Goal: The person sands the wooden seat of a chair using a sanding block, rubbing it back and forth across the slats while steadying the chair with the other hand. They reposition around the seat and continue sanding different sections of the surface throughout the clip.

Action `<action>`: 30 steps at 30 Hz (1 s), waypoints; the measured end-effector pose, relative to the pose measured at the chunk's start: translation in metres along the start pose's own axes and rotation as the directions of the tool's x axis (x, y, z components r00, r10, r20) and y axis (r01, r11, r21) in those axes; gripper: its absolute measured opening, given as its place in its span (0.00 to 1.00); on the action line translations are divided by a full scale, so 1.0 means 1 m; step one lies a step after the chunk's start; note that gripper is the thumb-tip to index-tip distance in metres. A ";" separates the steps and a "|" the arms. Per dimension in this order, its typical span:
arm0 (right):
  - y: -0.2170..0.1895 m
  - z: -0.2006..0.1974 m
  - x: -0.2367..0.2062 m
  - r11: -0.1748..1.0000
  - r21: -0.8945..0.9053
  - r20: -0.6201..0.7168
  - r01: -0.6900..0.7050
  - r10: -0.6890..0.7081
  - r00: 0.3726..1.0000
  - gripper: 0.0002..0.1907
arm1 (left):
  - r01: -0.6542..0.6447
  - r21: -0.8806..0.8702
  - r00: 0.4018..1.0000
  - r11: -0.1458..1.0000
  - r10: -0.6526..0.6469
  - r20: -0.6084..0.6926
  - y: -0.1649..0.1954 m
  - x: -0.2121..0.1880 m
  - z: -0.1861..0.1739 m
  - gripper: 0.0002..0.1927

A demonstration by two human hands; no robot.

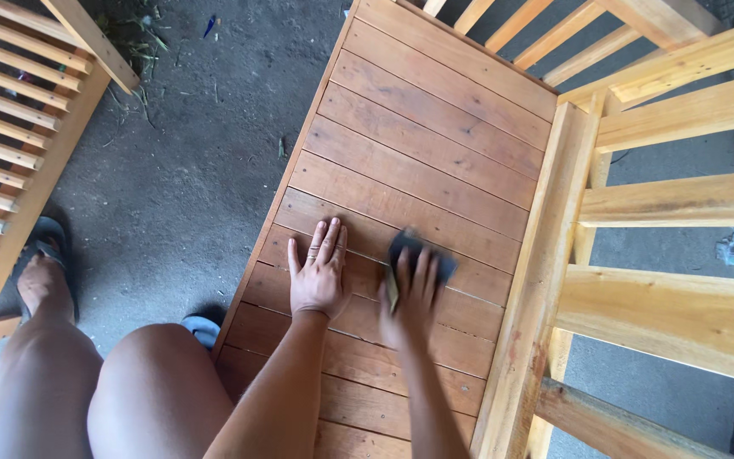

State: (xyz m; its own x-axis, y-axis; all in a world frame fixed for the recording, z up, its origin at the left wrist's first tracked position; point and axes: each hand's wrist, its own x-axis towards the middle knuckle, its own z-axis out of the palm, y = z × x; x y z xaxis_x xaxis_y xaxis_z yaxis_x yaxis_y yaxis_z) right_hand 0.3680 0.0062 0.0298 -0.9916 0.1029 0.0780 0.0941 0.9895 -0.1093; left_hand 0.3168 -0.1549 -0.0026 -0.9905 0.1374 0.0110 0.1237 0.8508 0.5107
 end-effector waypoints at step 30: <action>-0.040 -0.021 0.123 0.999 0.041 -0.007 -0.026 0.026 1.000 0.34 | -0.028 -0.138 0.976 0.990 0.057 0.208 0.001 0.029 -0.046 0.38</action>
State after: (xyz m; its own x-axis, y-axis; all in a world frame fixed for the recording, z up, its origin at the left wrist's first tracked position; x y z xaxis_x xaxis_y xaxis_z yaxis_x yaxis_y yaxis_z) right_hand 0.2438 -0.0188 0.0643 -0.9882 0.1294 0.0819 0.1160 0.9817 -0.1513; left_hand 0.2852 -0.1731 0.0378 -0.9475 0.2878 -0.1393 0.1417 0.7685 0.6239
